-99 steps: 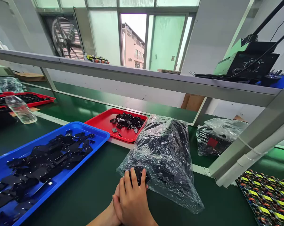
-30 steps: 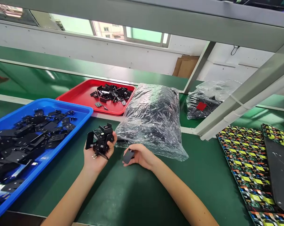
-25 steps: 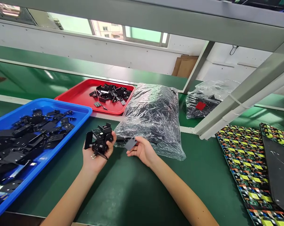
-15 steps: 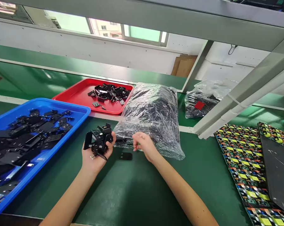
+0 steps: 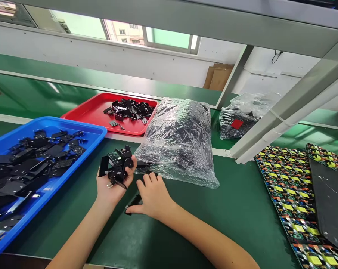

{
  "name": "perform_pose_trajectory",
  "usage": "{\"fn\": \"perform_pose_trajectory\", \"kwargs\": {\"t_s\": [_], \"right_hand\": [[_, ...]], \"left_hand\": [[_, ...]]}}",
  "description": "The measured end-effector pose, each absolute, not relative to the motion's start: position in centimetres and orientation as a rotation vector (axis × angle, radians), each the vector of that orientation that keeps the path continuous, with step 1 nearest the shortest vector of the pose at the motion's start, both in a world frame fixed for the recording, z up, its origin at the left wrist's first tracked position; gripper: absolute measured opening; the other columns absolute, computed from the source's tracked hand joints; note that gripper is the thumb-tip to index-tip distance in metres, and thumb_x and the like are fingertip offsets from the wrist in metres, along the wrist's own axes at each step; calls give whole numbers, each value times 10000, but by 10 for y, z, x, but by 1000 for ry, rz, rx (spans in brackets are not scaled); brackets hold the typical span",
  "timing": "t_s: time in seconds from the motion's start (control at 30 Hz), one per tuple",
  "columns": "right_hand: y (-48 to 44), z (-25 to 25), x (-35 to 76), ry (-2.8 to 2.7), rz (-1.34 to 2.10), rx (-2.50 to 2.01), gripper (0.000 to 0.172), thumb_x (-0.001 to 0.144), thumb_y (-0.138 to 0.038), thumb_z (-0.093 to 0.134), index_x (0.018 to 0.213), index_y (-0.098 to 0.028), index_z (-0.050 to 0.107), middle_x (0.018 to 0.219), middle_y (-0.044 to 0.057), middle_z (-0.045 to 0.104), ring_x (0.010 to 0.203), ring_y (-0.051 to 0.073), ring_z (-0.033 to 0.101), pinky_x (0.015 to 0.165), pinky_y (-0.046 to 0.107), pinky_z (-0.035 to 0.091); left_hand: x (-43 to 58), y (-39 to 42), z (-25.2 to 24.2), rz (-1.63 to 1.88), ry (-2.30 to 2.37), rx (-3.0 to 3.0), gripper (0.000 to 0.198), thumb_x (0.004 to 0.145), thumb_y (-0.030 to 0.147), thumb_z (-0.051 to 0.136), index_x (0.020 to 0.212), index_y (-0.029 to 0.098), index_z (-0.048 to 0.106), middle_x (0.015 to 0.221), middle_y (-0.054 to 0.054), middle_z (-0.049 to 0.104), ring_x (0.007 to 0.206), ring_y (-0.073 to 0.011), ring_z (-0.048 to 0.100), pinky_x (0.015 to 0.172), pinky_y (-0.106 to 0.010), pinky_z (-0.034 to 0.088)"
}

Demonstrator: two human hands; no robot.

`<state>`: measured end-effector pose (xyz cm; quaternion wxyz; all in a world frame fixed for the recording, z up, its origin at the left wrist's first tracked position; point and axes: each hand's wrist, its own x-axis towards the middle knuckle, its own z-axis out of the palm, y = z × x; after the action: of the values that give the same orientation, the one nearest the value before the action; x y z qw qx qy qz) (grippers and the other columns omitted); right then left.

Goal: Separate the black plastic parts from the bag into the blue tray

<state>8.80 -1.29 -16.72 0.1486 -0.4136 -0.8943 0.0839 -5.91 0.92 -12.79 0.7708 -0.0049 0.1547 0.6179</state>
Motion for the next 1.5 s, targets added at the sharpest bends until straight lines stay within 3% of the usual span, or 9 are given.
{"fn": "perform_pose_trajectory", "kwargs": {"t_s": [0.23,0.4,0.6,0.83,1.03,1.13,1.23,1.4,1.5], "right_hand": [[-18,-174,86,-2545,158,-1097,972,649,-829,408,1347,-153,358,1323,187,418,1210,375,302,918,494,301],[-22,-187,78,-2600,204,-1019,717,758,-718,432,1179,-142,501,1054,135,561,965,273,458,759,384,382],[-29,-186,68,-2670,80,-785,670,796,-699,380,1189,-165,480,1224,135,492,1098,316,390,810,432,378],[-31,-194,65,-2767,167,-665,252,884,-373,450,906,-139,540,877,77,596,803,194,520,579,285,385],[-21,-185,70,-2021,1177,-1003,186,803,-339,543,910,-187,546,809,1,628,690,125,580,630,240,441],[-6,-178,78,-1389,1807,-915,316,803,-442,516,991,-189,538,692,-21,600,487,88,509,450,202,387],[10,-173,89,-1041,2061,-772,422,814,-522,467,1077,-196,518,758,7,631,445,85,501,353,181,311],[26,-163,104,-1381,1916,-929,423,818,-531,479,830,-140,637,793,49,653,505,93,538,400,197,363],[29,-157,107,-1857,1254,-1276,323,830,-438,526,784,-156,677,771,35,671,651,141,605,585,244,439]], "left_hand": [[-58,9,-127,1350,348,-19,449,871,429,372,1203,166,521,1051,-145,627,980,-234,608,585,-243,553],[-57,8,-127,1356,344,-9,449,874,425,368,1207,162,516,1039,-143,626,986,-230,605,606,-243,554],[-57,9,-128,1349,346,3,428,870,426,390,1198,185,523,1061,-138,618,995,-246,601,605,-251,556],[-57,11,-131,1337,356,4,448,861,431,422,1210,165,511,1064,-158,620,981,-247,605,608,-260,559],[-58,12,-130,1344,353,-13,429,855,421,421,1204,192,517,1033,-136,639,983,-244,610,601,-265,563],[-59,13,-127,1345,349,-18,429,846,432,427,1188,194,528,1028,-138,641,969,-241,615,585,-261,563],[-59,12,-125,1354,356,-16,418,846,427,425,1171,189,540,1027,-139,639,957,-239,619,574,-252,561],[-59,11,-126,1351,377,-16,406,843,410,421,1159,186,543,1036,-136,633,950,-243,618,571,-255,562],[-59,11,-126,1361,387,-2,390,838,403,434,1140,189,555,1027,-132,632,944,-243,618,569,-256,561]]}}
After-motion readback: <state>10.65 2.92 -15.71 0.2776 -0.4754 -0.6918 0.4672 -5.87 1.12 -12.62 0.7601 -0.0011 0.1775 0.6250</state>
